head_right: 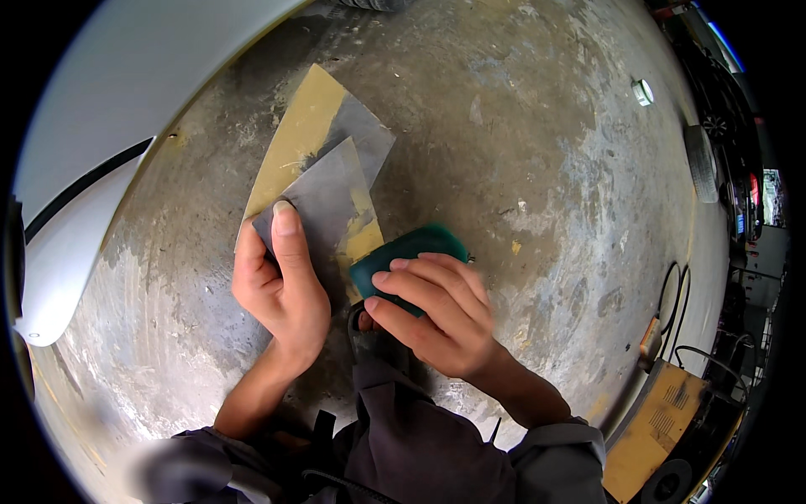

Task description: The person scoops a yellow paste from a container onto a metal spreader and applies it to a taped-off section on the rear bumper of a white car. They then use a green sanding block to smooth the applied filler, repeatedly adding more paste and sanding the area.

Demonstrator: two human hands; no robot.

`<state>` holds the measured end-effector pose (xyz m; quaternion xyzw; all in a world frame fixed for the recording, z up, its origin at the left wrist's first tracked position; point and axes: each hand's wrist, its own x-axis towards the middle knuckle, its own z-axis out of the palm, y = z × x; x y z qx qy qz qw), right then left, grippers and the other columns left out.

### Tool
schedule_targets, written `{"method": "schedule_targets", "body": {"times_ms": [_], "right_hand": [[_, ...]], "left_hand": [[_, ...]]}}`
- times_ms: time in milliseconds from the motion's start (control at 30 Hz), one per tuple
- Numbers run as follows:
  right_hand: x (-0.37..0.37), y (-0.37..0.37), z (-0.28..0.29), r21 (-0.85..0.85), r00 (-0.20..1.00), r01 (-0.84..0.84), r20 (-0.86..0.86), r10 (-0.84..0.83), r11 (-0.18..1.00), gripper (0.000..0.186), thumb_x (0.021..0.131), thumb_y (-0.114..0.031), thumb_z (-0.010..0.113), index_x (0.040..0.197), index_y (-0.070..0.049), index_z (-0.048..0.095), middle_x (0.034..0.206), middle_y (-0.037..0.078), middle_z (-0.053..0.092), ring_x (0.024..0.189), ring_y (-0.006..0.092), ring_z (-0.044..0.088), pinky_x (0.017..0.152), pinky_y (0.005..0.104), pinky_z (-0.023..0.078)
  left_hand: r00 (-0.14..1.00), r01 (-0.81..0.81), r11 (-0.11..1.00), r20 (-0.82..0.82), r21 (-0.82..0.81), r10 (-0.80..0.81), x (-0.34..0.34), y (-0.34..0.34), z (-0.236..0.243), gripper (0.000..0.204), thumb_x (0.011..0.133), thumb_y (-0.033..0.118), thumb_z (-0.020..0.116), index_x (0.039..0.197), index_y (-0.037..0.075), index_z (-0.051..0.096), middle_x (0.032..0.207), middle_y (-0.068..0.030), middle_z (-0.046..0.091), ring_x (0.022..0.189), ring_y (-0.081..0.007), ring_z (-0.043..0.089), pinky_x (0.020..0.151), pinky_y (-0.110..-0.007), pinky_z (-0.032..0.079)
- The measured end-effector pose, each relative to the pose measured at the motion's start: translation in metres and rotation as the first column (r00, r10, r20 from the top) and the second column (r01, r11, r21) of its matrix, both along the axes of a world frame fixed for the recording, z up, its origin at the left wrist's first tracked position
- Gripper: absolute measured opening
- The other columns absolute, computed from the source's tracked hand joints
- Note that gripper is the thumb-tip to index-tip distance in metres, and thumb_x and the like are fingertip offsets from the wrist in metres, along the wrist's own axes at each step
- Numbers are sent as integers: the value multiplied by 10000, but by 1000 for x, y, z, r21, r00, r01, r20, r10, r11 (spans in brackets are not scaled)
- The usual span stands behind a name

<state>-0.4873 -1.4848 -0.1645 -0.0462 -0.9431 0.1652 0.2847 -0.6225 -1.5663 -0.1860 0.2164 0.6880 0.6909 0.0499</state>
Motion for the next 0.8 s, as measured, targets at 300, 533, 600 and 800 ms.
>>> {"method": "schedule_targets", "body": {"times_ms": [300, 533, 600, 800], "right_hand": [[26, 7, 0, -67, 1000, -12, 22, 14, 998, 230, 720, 12, 675, 917, -90, 612, 1005, 89, 621, 895, 255, 614, 765, 383, 504], [17, -5, -3, -613, 880, -38, -395, -264, 789, 244, 898, 34, 434, 1111, -71, 380, 1129, 256, 507, 974, 353, 571, 853, 458, 469], [7, -20, -7, -837, 856, -162, -383, -348, 523, 280, 903, 33, 429, 1159, -62, 369, 1134, 270, 507, 1014, 325, 554, 892, 425, 445], [23, -18, -24, -726, 961, 119, -88, -264, 678, 201, 902, 56, 451, 1095, 14, 492, 1112, 246, 557, 992, 260, 583, 835, 307, 470]], "left_hand": [[996, -68, 997, 60, 29, 66, 0, 4, -4, 214, 953, 177, 482, 822, 15, 531, 690, 82, 436, 646, 1, 324, 558, -160, 258], [986, -105, 980, 144, 168, 81, 1, 10, 6, 242, 970, 221, 441, 833, 33, 506, 721, 77, 446, 655, 0, 325, 575, -163, 260], [982, -140, 973, 155, 184, 112, 7, 11, 9, 243, 975, 230, 428, 844, 38, 498, 729, 73, 450, 663, 0, 333, 579, -163, 268], [967, -187, 958, 215, 219, 140, 2, 8, 13, 230, 975, 220, 428, 859, 36, 503, 760, 50, 497, 685, 0, 377, 611, -155, 307]]}}
